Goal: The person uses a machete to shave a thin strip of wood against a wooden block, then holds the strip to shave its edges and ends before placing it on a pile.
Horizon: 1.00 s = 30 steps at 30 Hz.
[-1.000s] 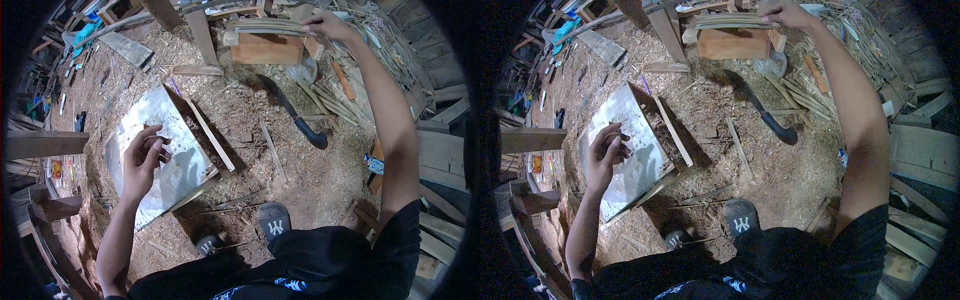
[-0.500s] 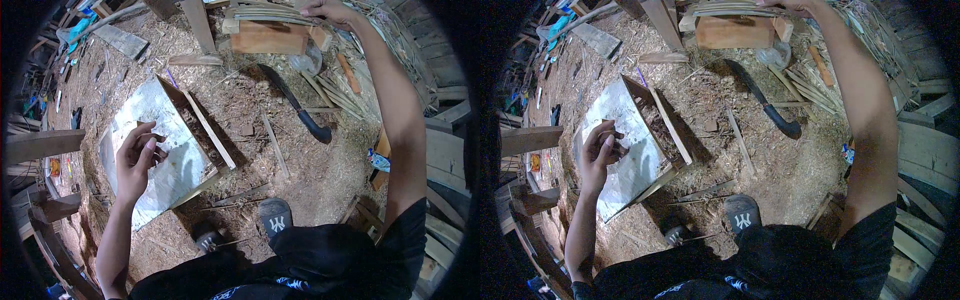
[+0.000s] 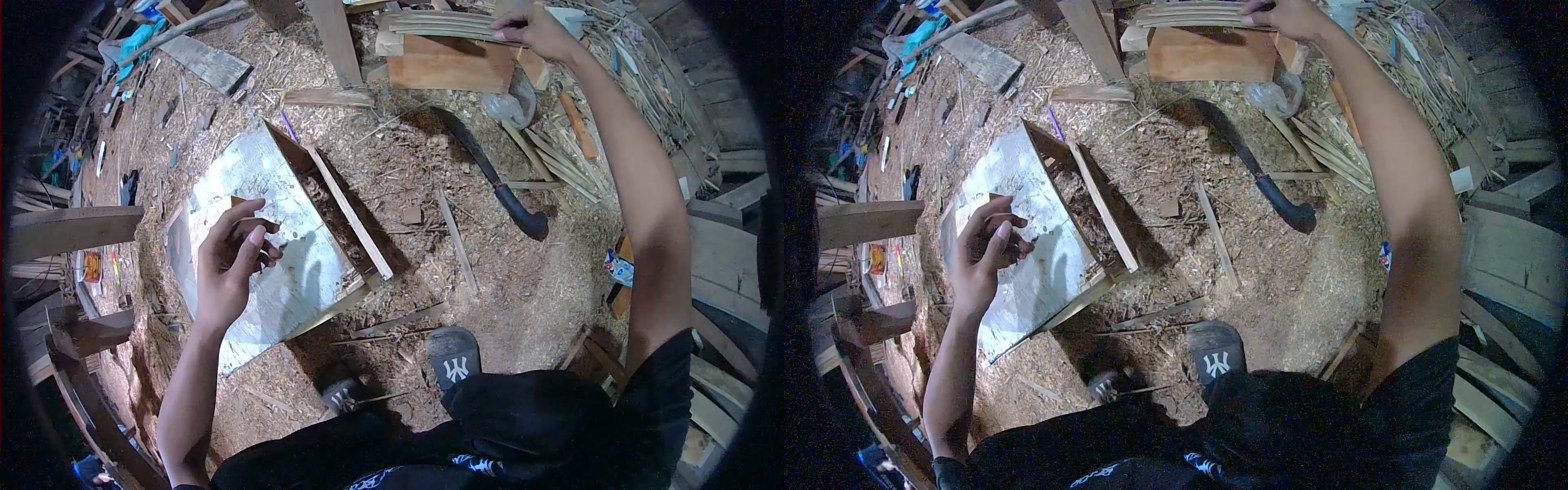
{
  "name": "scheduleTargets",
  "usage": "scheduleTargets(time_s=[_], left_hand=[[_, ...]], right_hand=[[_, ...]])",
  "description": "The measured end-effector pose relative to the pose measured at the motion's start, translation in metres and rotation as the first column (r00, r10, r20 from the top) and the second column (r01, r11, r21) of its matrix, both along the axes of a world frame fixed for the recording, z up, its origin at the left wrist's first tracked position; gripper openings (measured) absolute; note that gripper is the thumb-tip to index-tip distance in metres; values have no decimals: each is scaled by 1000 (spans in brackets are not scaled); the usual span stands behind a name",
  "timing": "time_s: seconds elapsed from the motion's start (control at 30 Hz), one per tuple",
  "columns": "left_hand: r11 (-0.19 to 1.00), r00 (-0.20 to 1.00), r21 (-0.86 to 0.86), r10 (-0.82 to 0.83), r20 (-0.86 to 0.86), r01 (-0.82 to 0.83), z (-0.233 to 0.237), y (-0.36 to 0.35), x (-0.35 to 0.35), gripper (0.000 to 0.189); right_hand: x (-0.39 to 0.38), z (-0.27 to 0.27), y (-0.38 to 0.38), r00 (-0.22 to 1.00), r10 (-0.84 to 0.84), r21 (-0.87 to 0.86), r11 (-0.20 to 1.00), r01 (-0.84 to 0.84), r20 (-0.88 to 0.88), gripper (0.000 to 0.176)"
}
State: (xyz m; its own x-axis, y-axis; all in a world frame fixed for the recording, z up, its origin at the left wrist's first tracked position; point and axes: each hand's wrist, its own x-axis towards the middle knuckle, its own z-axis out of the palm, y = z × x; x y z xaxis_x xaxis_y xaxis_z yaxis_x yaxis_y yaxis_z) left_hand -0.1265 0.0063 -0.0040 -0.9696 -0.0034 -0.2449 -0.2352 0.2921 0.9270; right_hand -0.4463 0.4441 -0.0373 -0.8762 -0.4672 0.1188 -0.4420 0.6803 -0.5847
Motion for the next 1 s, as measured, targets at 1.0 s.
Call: scheduleTargets(time_s=[1.0], left_hand=[[999, 998, 12, 35, 51, -35, 1, 0, -1, 34]], right_hand=[[-7, 34, 5, 991, 21, 284, 957, -58, 132, 16]])
